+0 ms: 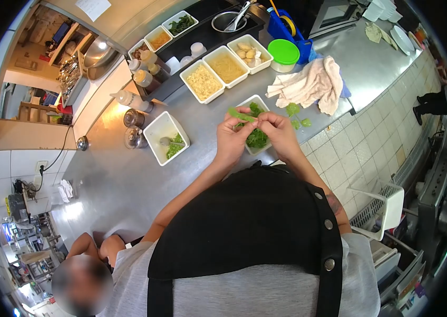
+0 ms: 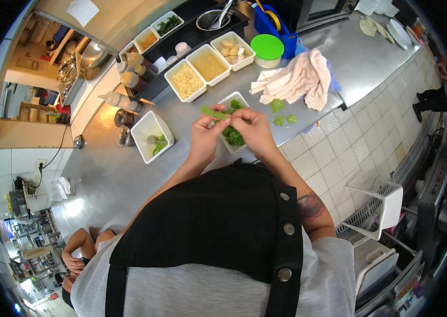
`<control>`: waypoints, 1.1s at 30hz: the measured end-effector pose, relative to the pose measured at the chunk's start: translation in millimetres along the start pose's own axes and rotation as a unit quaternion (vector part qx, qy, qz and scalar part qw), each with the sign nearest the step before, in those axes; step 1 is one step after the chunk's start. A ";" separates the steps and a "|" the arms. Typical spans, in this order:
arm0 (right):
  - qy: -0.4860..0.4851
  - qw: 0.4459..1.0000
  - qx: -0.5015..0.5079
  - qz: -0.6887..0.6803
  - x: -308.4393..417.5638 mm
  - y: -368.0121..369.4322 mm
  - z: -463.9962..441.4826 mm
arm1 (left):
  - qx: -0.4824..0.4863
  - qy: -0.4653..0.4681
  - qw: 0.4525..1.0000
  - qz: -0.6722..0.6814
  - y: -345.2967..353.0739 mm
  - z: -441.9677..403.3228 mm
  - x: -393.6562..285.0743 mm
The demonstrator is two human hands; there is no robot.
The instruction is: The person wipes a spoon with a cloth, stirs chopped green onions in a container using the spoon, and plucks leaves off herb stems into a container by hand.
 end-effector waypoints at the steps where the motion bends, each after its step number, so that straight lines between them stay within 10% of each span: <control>1: 0.007 1.000 0.003 -0.008 0.8 0.9 0.2 | -0.001 0.003 1.000 -0.004 0.3 0.5 -1.1; 6: 0.096 0.992 -0.026 -0.081 -0.2 -10.5 -3.0 | 0.013 0.112 0.984 -0.137 -6.5 -3.2 12.3; 12: -0.205 0.908 -0.170 0.323 14.3 -52.3 -18.4 | -0.018 0.106 0.906 -0.410 -25.6 -5.8 -0.3; 16: -0.161 0.814 -0.163 0.534 3.3 -82.0 -24.7 | 0.026 0.072 0.820 -0.568 -29.4 -2.4 4.7; 33: -0.290 0.708 -0.092 0.637 7.3 -6.3 -54.5 | -0.008 0.182 0.756 -0.628 -27.0 16.8 7.3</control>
Point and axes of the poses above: each hand's wrist, its own z-axis away from the middle knuckle, its own y-axis out of the palm, x = y × z, the point moved 2 cm from there along -z, towards the middle knuckle, and after that the axes turned 5 degrees about -x, right-handed, at the moved point
